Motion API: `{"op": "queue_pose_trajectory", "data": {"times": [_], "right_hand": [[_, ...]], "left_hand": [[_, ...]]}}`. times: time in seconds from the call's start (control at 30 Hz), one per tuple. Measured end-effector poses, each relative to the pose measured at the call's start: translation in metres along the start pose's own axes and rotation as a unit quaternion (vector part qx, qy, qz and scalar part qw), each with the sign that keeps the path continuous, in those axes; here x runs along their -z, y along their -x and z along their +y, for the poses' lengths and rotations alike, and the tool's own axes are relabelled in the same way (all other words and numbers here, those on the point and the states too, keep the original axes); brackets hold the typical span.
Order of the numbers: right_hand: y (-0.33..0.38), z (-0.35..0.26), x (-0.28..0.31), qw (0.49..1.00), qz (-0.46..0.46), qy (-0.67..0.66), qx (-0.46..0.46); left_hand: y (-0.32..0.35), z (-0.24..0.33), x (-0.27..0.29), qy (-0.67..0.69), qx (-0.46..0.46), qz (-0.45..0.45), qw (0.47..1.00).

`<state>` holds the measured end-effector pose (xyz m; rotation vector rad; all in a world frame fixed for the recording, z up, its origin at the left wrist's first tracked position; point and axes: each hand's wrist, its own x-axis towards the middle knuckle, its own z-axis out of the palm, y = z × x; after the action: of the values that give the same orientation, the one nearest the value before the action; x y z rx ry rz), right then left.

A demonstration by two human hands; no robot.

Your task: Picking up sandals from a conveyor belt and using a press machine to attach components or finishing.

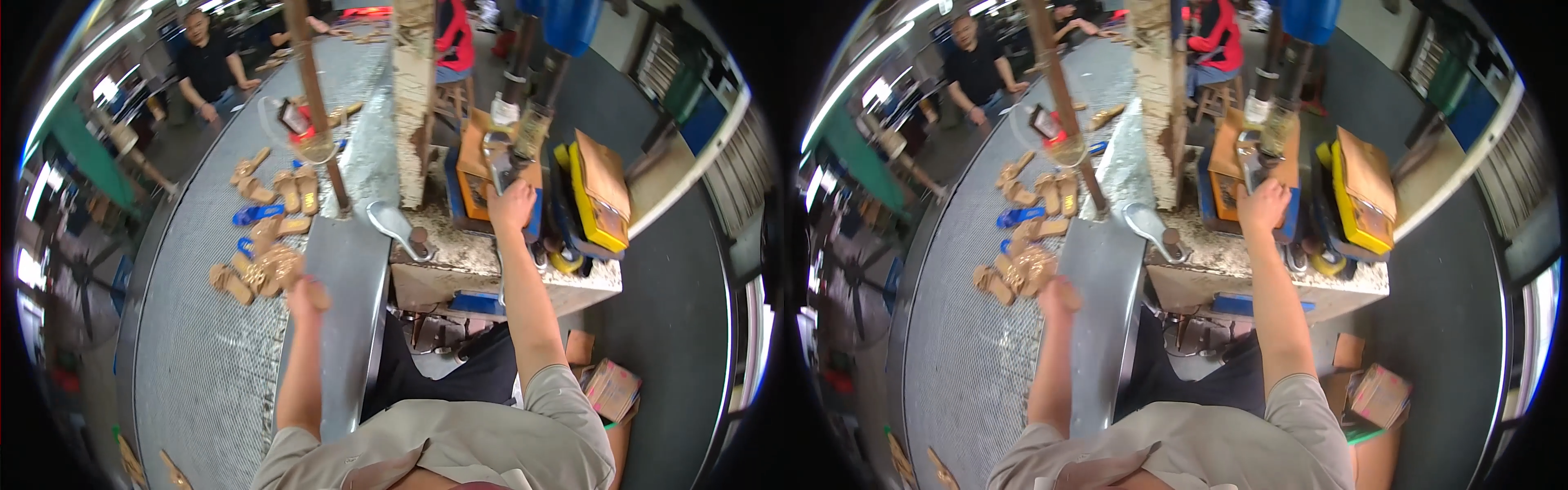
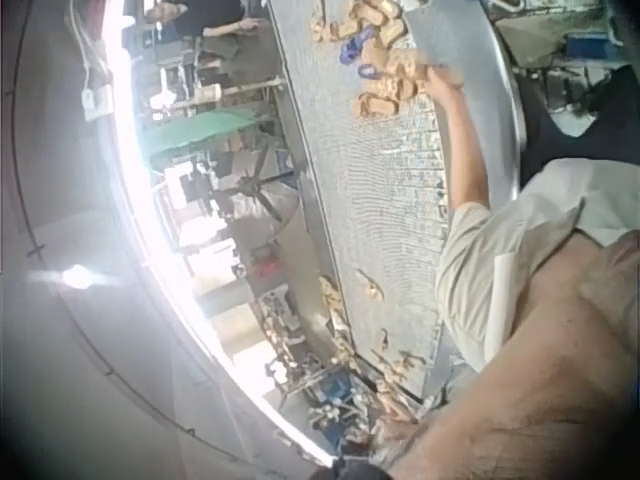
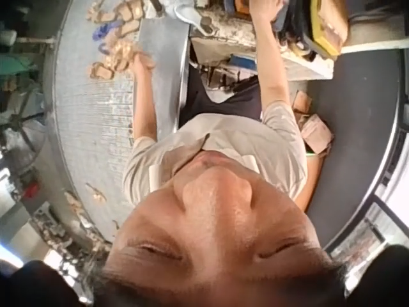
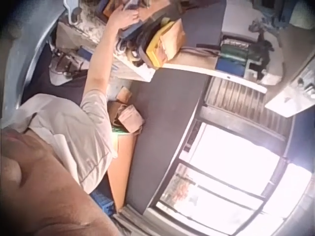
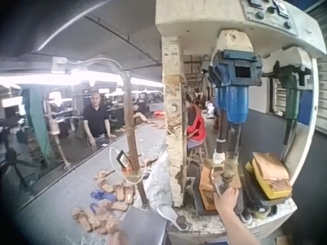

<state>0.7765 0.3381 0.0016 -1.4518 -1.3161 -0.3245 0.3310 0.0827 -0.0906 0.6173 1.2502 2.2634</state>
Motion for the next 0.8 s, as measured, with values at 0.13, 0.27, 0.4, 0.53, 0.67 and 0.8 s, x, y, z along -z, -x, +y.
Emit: {"op": "queue_pose_trajectory", "data": {"times": [0.13, 0.27, 0.4, 0.53, 0.67, 0.8], "right_hand": [[0.015, -0.012, 0.026, 0.989, -0.077, -0.087, -0.086], [0.108, -0.031, 0.117, 0.955, -0.162, -0.234, -0.087], [0.243, -0.095, 0.168, 0.835, -0.343, -0.423, -0.083], [0.336, -0.178, 0.195, 0.755, -0.472, -0.454, -0.041], [0.369, -0.206, 0.238, 0.604, -0.639, -0.474, 0.045], [0.412, -0.194, 0.256, 0.547, -0.668, -0.498, 0.084]], "left_hand": [[0.076, -0.032, -0.06, 0.105, 0.179, -0.112, 0.972], [0.148, -0.048, -0.096, 0.172, 0.195, -0.146, 0.954], [0.201, -0.033, -0.071, 0.234, 0.193, -0.168, 0.938], [0.213, -0.006, 0.032, 0.255, 0.1, -0.025, 0.961], [0.21, 0.07, 0.196, 0.301, -0.041, 0.143, 0.942], [0.222, 0.088, 0.365, 0.144, -0.031, 0.472, 0.869]]}}
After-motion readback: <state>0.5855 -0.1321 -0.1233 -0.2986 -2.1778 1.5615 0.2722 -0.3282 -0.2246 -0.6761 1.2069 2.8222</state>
